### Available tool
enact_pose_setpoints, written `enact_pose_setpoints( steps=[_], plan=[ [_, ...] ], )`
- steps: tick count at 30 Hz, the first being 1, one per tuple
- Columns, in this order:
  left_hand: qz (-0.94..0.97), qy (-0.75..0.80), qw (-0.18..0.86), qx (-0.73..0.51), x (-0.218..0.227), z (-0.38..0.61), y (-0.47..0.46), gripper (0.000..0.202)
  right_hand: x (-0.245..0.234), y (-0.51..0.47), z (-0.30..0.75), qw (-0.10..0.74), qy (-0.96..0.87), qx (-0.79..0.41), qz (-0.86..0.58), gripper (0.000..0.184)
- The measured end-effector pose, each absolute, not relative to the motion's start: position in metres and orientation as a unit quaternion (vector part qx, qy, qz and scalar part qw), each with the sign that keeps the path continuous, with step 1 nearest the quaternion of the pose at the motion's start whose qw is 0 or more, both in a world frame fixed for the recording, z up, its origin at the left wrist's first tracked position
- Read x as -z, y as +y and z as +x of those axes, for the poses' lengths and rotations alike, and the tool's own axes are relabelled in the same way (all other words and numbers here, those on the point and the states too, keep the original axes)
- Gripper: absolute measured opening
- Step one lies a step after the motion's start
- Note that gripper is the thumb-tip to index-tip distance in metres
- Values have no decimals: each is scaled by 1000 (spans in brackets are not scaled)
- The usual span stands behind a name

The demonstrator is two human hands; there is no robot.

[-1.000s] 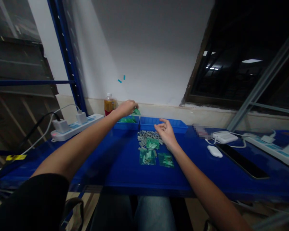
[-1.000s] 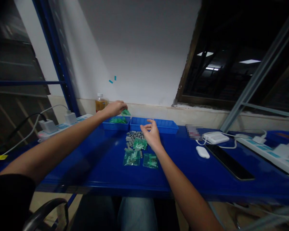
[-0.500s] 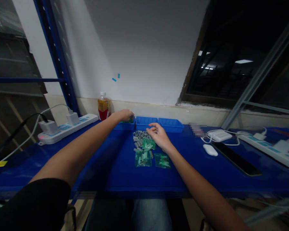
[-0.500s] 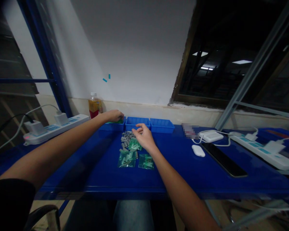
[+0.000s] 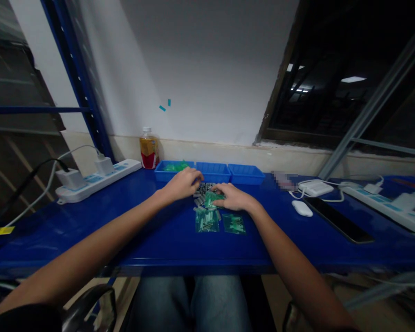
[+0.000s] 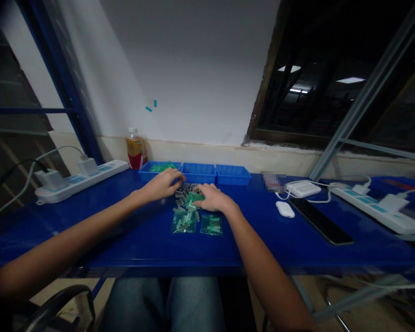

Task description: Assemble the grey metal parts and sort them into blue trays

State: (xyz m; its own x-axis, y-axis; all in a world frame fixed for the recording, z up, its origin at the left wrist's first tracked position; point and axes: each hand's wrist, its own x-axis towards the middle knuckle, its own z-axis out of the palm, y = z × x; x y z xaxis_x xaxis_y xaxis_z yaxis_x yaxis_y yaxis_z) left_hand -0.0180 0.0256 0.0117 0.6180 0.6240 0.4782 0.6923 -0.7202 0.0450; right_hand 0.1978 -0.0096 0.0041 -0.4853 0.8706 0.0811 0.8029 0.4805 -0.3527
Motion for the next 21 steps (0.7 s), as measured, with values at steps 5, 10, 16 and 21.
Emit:
enact_pose_setpoints(
  steps=[5, 10, 16, 21],
  plan=[
    [-868, -376, -139, 295, 10, -7, 0, 25, 0, -9, 188, 238, -837, -151, -469, 46],
    [-786, -394, -267, 395, 14, -3, 8, 28, 6, -5, 178, 393, -791, -198, -424, 45],
    [-786, -354, -139, 488, 2, -16, 9, 10, 2, -1, 174, 502, -609, -362, -496, 37],
    [-855, -263, 10, 448, -3, -18, -4, 16, -5, -6, 174, 483, -487, -593, -422, 37]
  ],
)
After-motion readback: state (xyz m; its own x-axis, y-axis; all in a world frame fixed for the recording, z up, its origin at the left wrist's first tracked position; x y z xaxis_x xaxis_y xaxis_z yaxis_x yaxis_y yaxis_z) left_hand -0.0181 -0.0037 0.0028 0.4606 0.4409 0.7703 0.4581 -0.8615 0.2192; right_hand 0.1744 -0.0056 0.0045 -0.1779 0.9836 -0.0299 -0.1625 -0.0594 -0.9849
